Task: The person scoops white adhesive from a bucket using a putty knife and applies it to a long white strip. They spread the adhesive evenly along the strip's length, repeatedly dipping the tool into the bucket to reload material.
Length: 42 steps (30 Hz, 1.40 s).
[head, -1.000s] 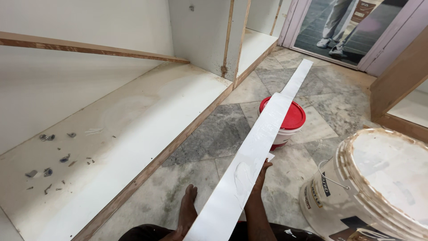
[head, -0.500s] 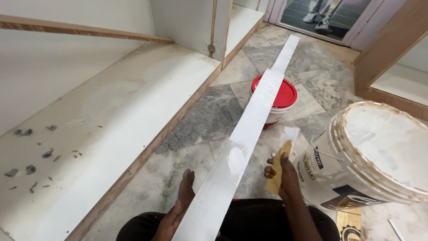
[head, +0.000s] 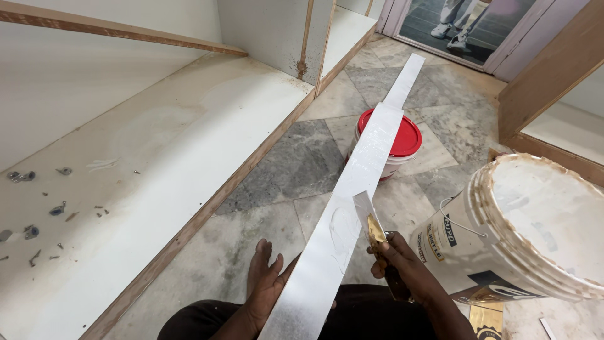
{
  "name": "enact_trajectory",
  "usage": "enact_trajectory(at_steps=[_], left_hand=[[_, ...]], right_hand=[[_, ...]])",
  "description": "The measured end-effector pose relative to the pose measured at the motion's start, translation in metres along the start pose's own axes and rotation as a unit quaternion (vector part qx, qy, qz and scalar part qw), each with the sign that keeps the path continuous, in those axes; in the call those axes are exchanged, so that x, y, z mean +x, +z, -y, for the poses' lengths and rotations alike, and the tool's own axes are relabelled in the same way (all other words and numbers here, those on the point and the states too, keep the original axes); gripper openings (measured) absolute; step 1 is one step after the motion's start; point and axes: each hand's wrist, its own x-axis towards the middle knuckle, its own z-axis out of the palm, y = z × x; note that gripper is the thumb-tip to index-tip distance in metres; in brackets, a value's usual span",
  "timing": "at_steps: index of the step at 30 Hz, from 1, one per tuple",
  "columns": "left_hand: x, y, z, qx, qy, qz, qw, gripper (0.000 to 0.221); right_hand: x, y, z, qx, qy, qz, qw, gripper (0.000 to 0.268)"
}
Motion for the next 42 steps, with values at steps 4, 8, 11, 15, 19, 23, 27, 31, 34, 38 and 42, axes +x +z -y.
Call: enact_trajectory(at_steps=[4, 8, 11, 15, 19, 23, 27, 31, 34, 38, 42], left_hand=[[0.02, -0.014, 0.004, -0.213, -0.044, 0.059, 0.974, 0.091], [0.021, -0.027, 0.004, -0.097, -0.039, 0.026, 0.994, 0.089], [0.024, -0.03, 0.003, -0.152, -0.113, 0.107, 0.976, 0.092], [0.027, -0.045, 0.01, -0.118, -0.139, 0.119, 0.976, 0.081], [0.03, -0.057, 0.016, -0.121, -0.14, 0.131, 0.974, 0.079], [0.03, -0.06, 0.015, -0.123, -0.136, 0.133, 0.974, 0.082], [0.026, -0.054, 0.012, -0.099, -0.133, 0.099, 0.981, 0.081], [0.024, -0.045, 0.008, -0.099, -0.129, 0.102, 0.981, 0.079], [0.025, -0.041, 0.005, -0.115, -0.131, 0.096, 0.98, 0.082], [0.025, -0.039, 0.004, -0.102, -0.126, 0.101, 0.982, 0.084], [0.027, -0.028, 0.002, -0.105, -0.108, 0.102, 0.983, 0.088]], right_hand=[[0.004, -0.009, 0.002, -0.083, -0.028, -0.025, 0.996, 0.045], [0.009, -0.012, 0.026, -0.232, 0.023, -0.068, 0.97, 0.049], [0.014, -0.006, 0.031, -0.292, 0.031, -0.058, 0.954, 0.053], [0.014, 0.009, 0.031, -0.39, -0.01, -0.029, 0.92, 0.047], [0.008, 0.024, 0.031, -0.336, -0.001, 0.02, 0.942, 0.042], [0.019, 0.006, 0.036, -0.276, 0.042, -0.005, 0.96, 0.041], [0.042, -0.017, 0.042, -0.356, -0.051, -0.051, 0.932, 0.042], [0.044, -0.006, 0.041, -0.474, -0.07, -0.008, 0.878, 0.039], [0.039, 0.004, 0.044, -0.466, -0.146, 0.048, 0.871, 0.04], [0.047, -0.004, 0.067, -0.503, -0.132, 0.016, 0.854, 0.043], [0.064, -0.01, 0.086, -0.615, -0.104, -0.019, 0.781, 0.04]])
